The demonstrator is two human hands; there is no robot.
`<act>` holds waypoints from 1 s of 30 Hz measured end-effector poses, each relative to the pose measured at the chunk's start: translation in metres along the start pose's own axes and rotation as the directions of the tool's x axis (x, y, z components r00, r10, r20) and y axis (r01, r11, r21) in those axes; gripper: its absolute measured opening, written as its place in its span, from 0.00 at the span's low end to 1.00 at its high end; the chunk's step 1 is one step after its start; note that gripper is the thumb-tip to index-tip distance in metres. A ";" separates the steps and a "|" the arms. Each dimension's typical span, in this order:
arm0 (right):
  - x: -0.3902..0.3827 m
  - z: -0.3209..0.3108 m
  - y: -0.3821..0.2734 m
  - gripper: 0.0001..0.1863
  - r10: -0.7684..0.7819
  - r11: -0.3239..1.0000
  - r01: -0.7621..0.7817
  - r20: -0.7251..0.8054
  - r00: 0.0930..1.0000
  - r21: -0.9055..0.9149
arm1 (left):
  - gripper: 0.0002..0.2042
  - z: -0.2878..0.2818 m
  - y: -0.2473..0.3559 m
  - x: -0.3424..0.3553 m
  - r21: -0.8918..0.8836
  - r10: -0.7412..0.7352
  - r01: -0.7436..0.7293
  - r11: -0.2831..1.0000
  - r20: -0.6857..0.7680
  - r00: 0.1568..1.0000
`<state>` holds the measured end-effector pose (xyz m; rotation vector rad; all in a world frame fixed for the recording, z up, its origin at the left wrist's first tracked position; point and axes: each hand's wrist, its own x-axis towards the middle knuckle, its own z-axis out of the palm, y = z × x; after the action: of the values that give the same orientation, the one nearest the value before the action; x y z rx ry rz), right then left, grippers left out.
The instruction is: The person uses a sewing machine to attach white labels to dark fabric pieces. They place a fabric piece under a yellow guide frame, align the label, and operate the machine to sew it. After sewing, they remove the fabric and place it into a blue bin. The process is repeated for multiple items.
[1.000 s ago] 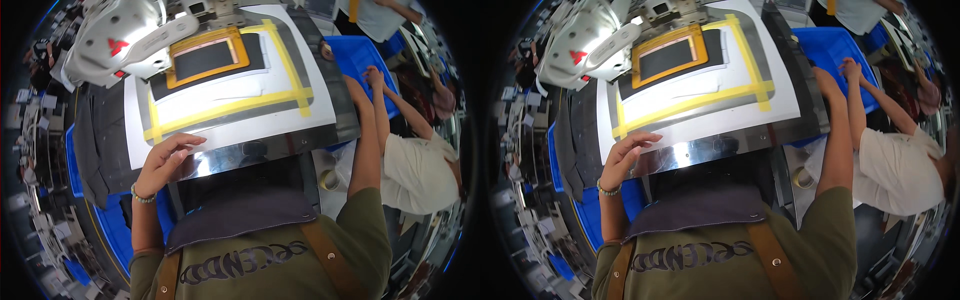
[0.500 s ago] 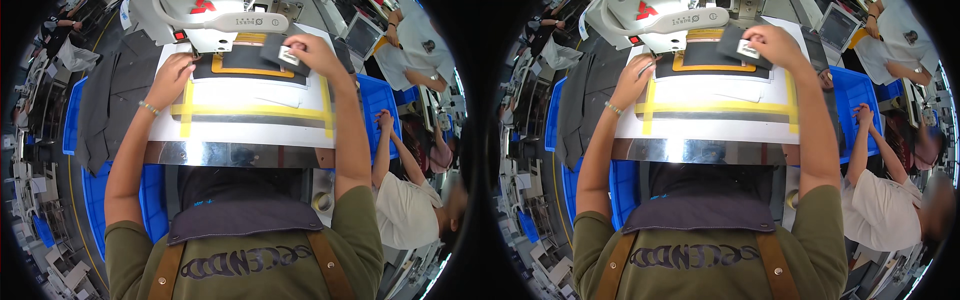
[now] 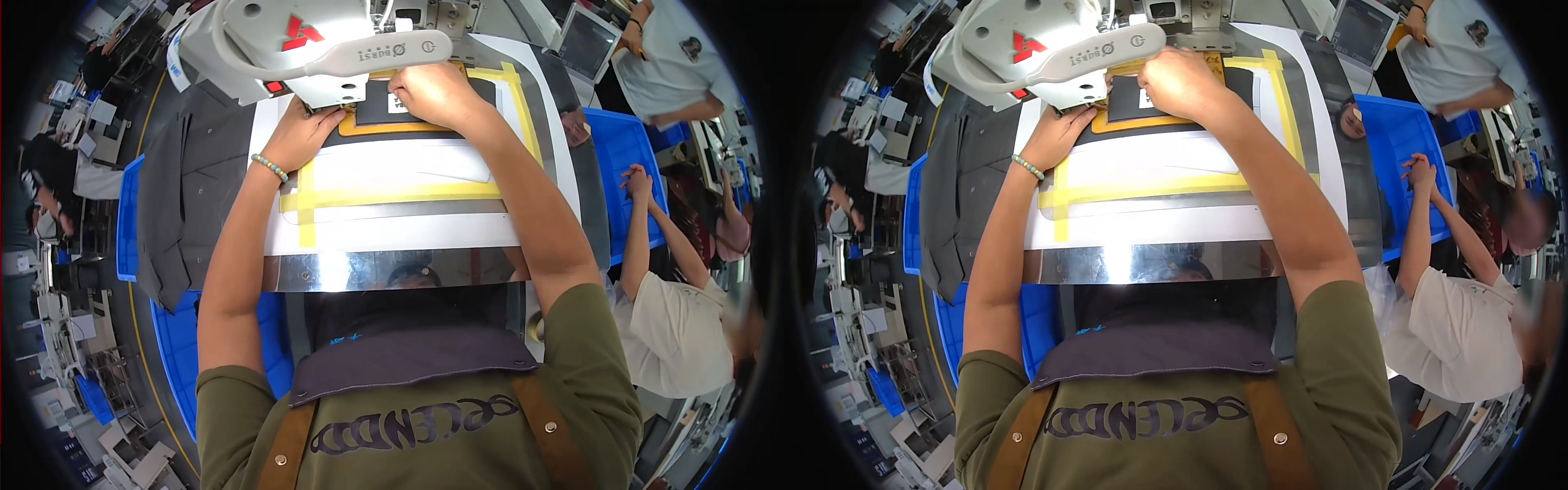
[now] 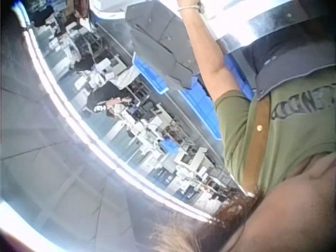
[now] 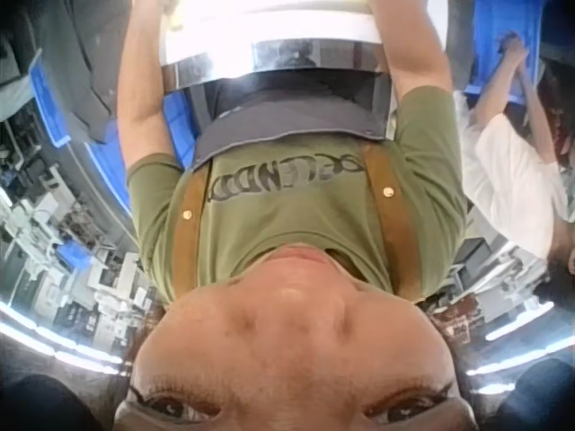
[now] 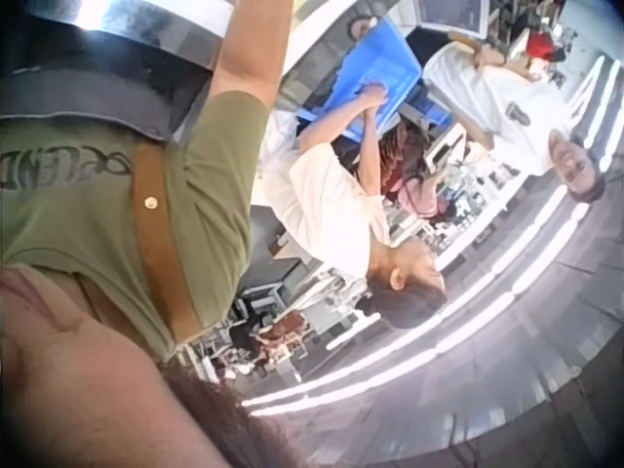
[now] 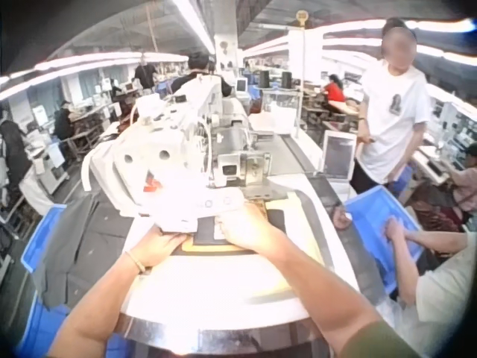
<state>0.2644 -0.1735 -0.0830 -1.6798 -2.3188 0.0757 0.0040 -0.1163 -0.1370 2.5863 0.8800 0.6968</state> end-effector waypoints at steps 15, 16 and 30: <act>0.008 0.028 0.026 0.09 -0.173 0.980 0.187 -0.164 0.971 0.071 | 0.16 -0.009 0.008 0.014 -0.040 0.050 -0.044 0.998 0.163 0.985; 0.008 0.027 0.024 0.09 -0.163 0.982 0.175 -0.149 0.975 0.072 | 0.16 -0.010 0.008 0.015 -0.034 0.057 -0.052 0.998 0.162 0.985; -0.003 -0.012 0.018 0.10 -0.041 0.954 0.078 -0.130 0.991 0.288 | 0.13 0.001 0.002 0.010 -0.138 -0.057 0.069 0.988 0.091 0.994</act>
<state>0.2846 -0.1719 -0.0759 -1.4269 -2.1435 0.2817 0.0129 -0.1115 -0.1333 2.4337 0.8499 0.6015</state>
